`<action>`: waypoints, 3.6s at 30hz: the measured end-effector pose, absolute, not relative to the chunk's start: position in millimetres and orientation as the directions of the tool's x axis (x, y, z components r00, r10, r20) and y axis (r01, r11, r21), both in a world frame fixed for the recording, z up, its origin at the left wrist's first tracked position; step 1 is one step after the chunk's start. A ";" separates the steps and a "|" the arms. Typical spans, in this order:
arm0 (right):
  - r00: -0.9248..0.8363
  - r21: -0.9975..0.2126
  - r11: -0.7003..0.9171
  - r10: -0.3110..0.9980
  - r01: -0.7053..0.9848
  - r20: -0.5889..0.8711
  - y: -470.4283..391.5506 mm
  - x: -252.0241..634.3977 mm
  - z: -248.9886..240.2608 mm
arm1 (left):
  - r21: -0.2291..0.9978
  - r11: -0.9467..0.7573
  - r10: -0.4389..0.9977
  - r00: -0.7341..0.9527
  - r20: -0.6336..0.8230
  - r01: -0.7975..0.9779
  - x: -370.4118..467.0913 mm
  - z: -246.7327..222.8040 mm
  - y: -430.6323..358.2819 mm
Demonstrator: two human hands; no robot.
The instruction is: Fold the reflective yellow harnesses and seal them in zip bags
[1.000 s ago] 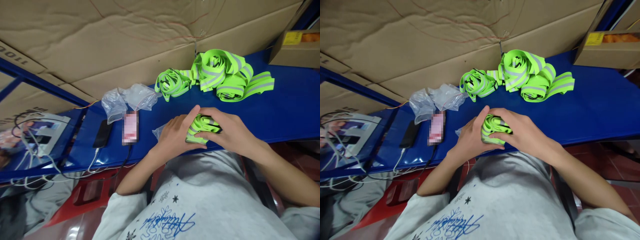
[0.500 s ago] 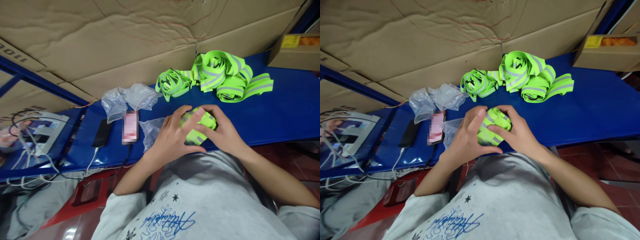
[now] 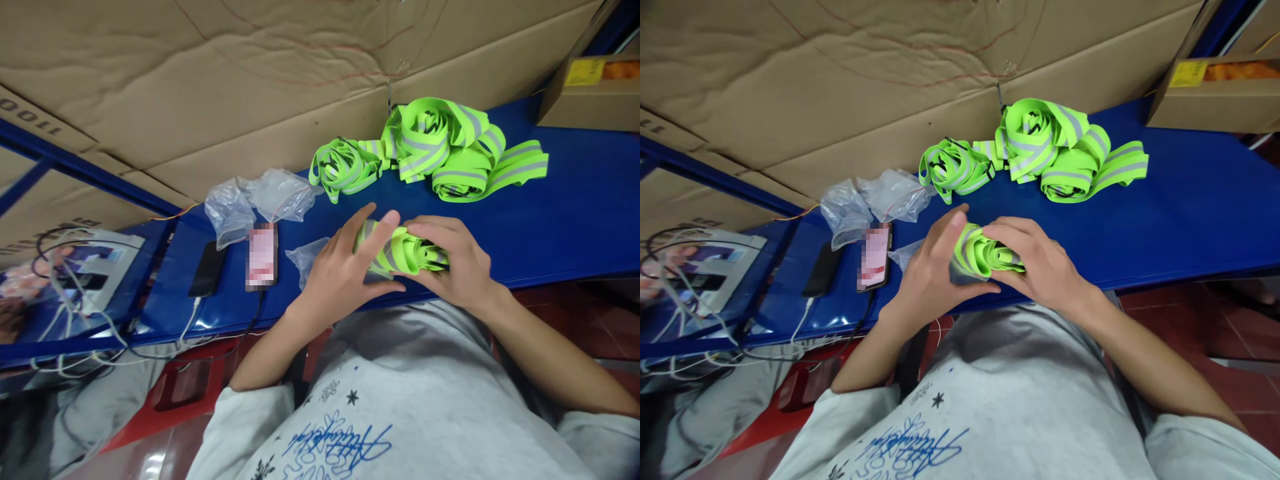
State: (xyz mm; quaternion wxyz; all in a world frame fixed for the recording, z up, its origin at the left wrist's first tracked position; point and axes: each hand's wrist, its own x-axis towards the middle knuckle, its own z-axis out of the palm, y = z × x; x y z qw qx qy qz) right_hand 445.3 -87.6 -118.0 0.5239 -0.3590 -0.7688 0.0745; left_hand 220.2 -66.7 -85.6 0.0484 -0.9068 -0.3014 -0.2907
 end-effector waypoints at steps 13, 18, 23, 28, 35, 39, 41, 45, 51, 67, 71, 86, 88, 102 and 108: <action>-0.200 -0.792 0.452 0.892 0.411 0.405 -69.8 420.4 -101.7 | 0.162 -0.816 0.547 0.647 0.531 0.556 226.4 -99.8 -54.0; -0.100 -0.909 0.348 0.937 0.230 0.334 -67.6 419.9 -105.1 | 0.288 -0.817 0.574 0.658 0.488 0.499 211.5 -84.2 -54.3; -0.062 -0.894 0.404 0.915 0.196 0.400 -69.7 415.2 -102.7 | 0.326 -0.767 0.640 0.630 0.440 0.553 205.7 -81.2 -57.2; -0.050 -0.821 0.452 0.884 0.348 0.465 -71.4 413.9 -99.9 | 0.245 -0.781 0.604 0.596 0.529 0.575 215.1 -104.7 -63.2; -0.093 -0.831 0.331 0.941 0.447 0.325 -65.7 409.6 -113.6 | 0.181 -0.693 0.690 0.570 0.446 0.698 235.1 -121.9 -68.7; 0.003 -0.916 0.275 0.958 0.294 0.288 -63.9 405.7 -120.7 | 0.155 -0.694 0.676 0.562 0.476 0.704 239.6 -122.7 -71.3; 0.059 -0.968 0.205 0.975 0.143 0.215 -64.2 401.6 -125.5 | 0.149 -0.690 0.672 0.550 0.497 0.708 241.5 -124.2 -74.5; 0.118 -0.992 0.121 0.986 -0.041 0.116 -70.1 392.4 -135.5 | 0.147 -0.646 0.703 0.510 0.496 0.749 248.3 -127.4 -81.4; -0.003 -0.963 0.240 0.970 0.119 0.242 -79.0 395.4 -140.7 | 0.312 -0.674 0.736 0.570 0.366 0.670 239.7 -107.3 -77.9; 0.262 -0.965 0.118 0.964 -0.234 0.054 -74.4 397.3 -133.2 | 0.089 -0.806 0.564 0.712 0.418 0.586 234.6 -85.0 -50.0; 0.283 -0.980 0.172 0.949 -0.101 0.138 -77.1 395.9 -135.0 | -0.027 -0.736 0.605 0.676 0.421 0.676 243.4 -84.1 -56.4; 0.202 -0.943 0.312 0.922 0.117 0.330 -76.4 412.5 -127.2 | 0.336 -0.809 0.574 0.769 0.281 0.481 227.4 -84.5 -44.9; 0.027 -0.938 0.334 0.941 0.090 0.337 -79.8 418.2 -122.2 | 0.365 -0.779 0.617 0.730 0.294 0.510 223.1 -86.9 -41.0; -0.291 -0.788 0.491 0.867 0.371 0.404 -82.8 438.2 -115.5 | 0.532 -0.690 0.693 0.658 0.294 0.490 220.9 -95.1 -33.5; -0.388 -0.731 0.538 0.834 0.419 0.391 -82.9 446.7 -109.4 | 0.573 -0.720 0.642 0.690 0.335 0.392 216.8 -97.2 -27.6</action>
